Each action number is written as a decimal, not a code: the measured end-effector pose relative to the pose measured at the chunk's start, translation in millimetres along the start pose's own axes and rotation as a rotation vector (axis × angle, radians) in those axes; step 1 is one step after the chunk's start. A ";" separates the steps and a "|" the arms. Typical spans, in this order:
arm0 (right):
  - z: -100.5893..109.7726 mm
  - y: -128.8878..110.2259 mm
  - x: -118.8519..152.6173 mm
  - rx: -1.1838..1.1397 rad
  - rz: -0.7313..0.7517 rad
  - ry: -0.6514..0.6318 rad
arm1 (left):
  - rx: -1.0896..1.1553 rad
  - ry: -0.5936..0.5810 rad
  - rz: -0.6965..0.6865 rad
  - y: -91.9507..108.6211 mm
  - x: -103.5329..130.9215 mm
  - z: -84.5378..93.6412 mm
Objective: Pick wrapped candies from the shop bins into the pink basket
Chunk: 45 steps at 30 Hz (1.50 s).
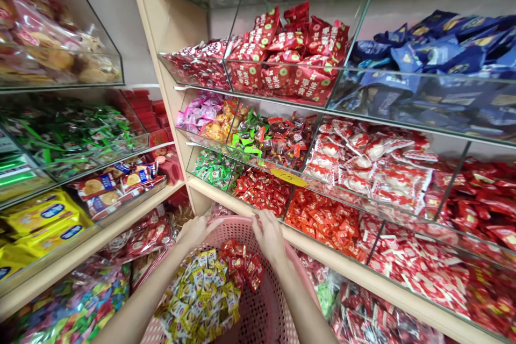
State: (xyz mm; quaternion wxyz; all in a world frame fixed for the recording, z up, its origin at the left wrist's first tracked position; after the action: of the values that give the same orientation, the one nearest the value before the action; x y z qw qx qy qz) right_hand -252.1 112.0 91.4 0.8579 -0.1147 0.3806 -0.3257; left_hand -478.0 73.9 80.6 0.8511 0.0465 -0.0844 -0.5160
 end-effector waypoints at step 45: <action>-11.7 28.0 5.8 0.146 -0.171 -0.211 | -0.151 0.032 -0.102 141.7 -51.3 48.4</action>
State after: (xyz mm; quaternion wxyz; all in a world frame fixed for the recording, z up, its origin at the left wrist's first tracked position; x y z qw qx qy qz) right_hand -244.5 130.2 67.6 0.8684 -0.1174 0.2525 -0.4104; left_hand -387.2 185.3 146.8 0.8261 -0.0055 -0.0291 -0.5628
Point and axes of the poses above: each hand's wrist, its own x-axis away from the middle knuckle, its own z-axis out of the back of the hand, y = z × x, the point moved 1 cm from there along -x, towards the middle knuckle, and after that the axes turned 15 degrees about z, right-handed, at the moved point
